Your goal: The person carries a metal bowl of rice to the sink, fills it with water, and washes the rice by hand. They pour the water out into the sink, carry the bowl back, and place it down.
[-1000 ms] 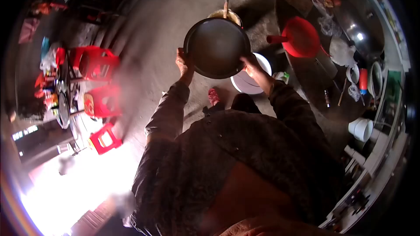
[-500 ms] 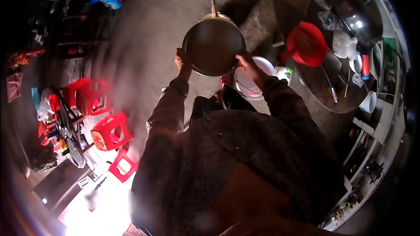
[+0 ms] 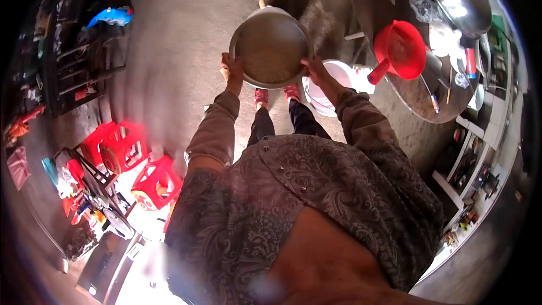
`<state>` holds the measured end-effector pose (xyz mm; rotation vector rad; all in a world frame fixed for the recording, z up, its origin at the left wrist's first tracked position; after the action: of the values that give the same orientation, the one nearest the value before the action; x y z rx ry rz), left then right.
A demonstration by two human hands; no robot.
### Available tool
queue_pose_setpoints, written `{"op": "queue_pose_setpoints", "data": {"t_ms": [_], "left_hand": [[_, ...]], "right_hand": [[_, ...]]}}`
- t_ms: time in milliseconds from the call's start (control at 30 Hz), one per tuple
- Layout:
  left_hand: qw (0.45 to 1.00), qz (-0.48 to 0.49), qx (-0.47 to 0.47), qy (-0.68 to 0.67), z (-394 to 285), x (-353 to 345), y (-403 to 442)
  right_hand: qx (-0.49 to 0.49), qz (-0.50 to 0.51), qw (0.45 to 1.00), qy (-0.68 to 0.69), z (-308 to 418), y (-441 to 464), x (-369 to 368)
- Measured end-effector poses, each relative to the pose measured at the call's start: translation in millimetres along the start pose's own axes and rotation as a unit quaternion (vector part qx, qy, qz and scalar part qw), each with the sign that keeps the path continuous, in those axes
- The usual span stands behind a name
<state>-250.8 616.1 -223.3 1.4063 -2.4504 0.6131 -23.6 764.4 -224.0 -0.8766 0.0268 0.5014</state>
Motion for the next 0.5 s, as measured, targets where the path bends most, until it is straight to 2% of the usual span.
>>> {"op": "queue_pose_setpoints", "data": {"t_ms": [233,400,500], "left_hand": [[0.999,0.028,-0.033,0.023,4.1,2.1,14.3],[0.999,0.032,-0.017,0.032,7.3,0.3,18.4],[0.999,0.039,-0.004,0.027,14.2,0.8,21.8]], "right_hand": [[0.012,-0.008,1.000,0.026,-9.2,5.0,-8.1],[0.013,-0.002,1.000,0.004,-1.9,-1.3,-14.7],[-0.020,-0.008,1.000,0.021,0.2,-1.5,-15.3]]}}
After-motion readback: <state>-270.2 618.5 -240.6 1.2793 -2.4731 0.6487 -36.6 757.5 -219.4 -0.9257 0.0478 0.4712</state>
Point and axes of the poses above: each hand's wrist, its own y-axis towards the middle knuckle, its own x-axis out of the back of the hand, z = x × y, the point moved 1 cm from there along y, towards the middle knuckle, and after that the axes turned 2 degrees about -z, right-handed, at the moved point
